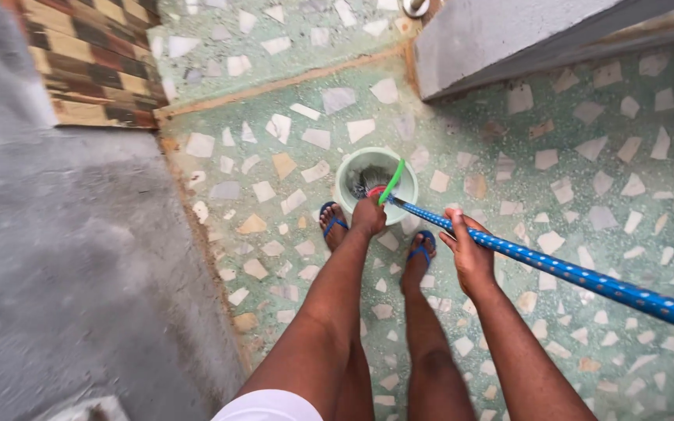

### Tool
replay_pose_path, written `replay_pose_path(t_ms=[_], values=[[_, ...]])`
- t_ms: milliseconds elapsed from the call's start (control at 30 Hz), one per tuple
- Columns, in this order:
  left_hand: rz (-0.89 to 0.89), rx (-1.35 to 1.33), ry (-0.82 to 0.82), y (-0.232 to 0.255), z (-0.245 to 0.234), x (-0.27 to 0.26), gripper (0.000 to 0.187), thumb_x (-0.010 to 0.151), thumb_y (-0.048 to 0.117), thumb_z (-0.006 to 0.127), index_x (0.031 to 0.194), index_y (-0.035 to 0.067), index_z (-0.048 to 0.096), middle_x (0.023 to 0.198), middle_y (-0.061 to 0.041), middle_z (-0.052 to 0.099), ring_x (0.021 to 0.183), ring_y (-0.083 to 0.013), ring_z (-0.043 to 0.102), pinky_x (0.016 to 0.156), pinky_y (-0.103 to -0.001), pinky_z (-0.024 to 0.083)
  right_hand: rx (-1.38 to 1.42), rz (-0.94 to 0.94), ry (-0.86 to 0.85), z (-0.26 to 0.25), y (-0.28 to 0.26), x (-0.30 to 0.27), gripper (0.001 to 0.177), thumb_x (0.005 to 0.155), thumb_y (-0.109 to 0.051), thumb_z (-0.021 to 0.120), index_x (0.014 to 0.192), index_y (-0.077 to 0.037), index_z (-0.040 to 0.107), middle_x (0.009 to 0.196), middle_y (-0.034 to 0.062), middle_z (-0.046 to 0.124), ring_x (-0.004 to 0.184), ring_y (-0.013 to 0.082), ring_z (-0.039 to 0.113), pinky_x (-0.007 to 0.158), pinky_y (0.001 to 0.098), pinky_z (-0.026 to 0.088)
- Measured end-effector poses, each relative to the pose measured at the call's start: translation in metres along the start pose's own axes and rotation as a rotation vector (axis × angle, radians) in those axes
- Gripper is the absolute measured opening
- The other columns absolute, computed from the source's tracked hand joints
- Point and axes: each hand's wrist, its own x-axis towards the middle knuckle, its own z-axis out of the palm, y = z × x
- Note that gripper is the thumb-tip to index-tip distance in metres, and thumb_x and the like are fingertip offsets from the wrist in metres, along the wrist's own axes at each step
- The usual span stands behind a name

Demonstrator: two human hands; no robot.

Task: The recorder is mopping the floor of a balcony or outdoor walkway using a bucket and a mop.

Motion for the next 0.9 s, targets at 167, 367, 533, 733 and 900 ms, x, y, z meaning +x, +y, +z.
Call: replay_pose_path(t_ms=[167,367,533,733,900], values=[[-0.015,-0.083,0.021,-0.002,0.011,0.024,0.025,0.090,0.018,0.064,0.110,0.005,0.071,0.100,-0.026,0.072,0.100,-0.0455,0.068,0.088,-0.054,0.053,-0.037,-0.002,-0.015,0.008,0.006,0.025,0.047,0.103,-0.033,0.059,0.133,0.003,0.062,0.136,0.0171,0.065,0.128,0.0246,0.063,0.107,0.0381,0.055],[-0.041,-0.065,0.014,-0.006,0.009,0.045,0.023,0.092,0.016,0.062,0.108,0.002,0.069,0.102,-0.026,0.072,0.102,-0.0457,0.067,0.089,-0.054,0.053,-0.087,0.002,-0.062,0.011,0.006,0.046,0.046,0.103,-0.032,0.059,0.134,0.002,0.063,0.136,0.0166,0.065,0.128,0.0234,0.063,0.107,0.0370,0.054],[0.012,-0.058,0.055,-0.027,-0.014,0.058,0.020,0.097,0.014,0.059,0.108,-0.003,0.064,0.105,-0.029,0.069,0.105,-0.0484,0.064,0.093,-0.054,0.050,-0.075,-0.015,-0.074,0.007,0.006,0.057,0.044,0.103,-0.032,0.059,0.131,0.001,0.063,0.134,0.0157,0.065,0.126,0.0228,0.063,0.106,0.0372,0.055],[-0.176,-0.109,0.369,0.020,-0.073,0.030,0.042,0.088,0.001,0.055,0.130,0.002,0.053,0.122,-0.027,0.057,0.113,-0.0465,0.059,0.099,-0.052,0.047,-0.020,-0.018,-0.095,-0.004,0.023,0.080,0.038,0.106,-0.032,0.059,0.124,0.000,0.068,0.127,0.0141,0.068,0.119,0.0193,0.066,0.102,0.0364,0.057],[-0.189,-0.046,0.259,0.029,-0.053,0.005,0.047,0.093,0.000,0.053,0.139,0.006,0.048,0.129,-0.026,0.053,0.120,-0.0461,0.055,0.103,-0.053,0.045,-0.199,-0.069,-0.069,0.003,0.063,0.110,0.032,0.103,-0.023,0.070,0.127,-0.003,0.071,0.112,0.0128,0.066,0.101,0.0185,0.062,0.092,0.0344,0.057]])
